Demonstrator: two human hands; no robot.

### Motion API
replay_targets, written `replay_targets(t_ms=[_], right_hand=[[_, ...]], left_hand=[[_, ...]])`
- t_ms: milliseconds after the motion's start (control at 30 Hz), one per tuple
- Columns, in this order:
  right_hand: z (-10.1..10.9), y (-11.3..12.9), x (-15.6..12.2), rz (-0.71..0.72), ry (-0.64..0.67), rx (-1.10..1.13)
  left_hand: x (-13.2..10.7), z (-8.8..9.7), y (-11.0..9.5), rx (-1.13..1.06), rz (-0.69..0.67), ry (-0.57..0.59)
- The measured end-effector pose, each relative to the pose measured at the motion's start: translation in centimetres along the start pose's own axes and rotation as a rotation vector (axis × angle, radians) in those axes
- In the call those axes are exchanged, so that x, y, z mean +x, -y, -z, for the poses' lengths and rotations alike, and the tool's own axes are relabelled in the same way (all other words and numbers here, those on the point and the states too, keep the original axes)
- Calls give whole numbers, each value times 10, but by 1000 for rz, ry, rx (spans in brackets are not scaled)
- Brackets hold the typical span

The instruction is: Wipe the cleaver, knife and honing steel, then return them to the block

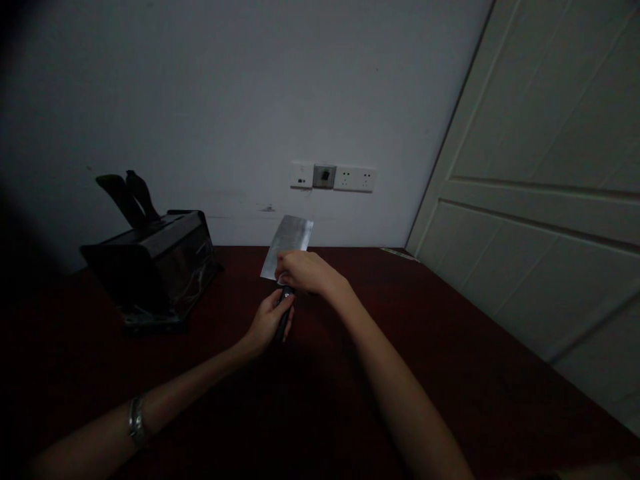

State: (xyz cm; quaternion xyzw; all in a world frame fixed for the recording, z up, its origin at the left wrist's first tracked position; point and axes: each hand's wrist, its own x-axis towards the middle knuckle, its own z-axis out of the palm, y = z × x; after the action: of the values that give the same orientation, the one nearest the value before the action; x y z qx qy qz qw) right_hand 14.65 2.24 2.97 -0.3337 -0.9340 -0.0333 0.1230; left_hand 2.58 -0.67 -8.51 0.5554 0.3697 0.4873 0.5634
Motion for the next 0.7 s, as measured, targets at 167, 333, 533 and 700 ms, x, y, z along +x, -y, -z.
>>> replay_targets(t_ms=[167,333,533,700], right_hand=[[6,-8,-7,-42,36,18],[2,-1,-5,-7,-5,-2],[5,-4,-7,-22,7,16],[5,-2,-7,-51,4,5]], left_hand=[[0,0,-3,-1,-13,2],[-1,1,-1,60,-31,24],[-1,1,-5,-2,-24,11],[-1,3,-4,19,-29,-1]])
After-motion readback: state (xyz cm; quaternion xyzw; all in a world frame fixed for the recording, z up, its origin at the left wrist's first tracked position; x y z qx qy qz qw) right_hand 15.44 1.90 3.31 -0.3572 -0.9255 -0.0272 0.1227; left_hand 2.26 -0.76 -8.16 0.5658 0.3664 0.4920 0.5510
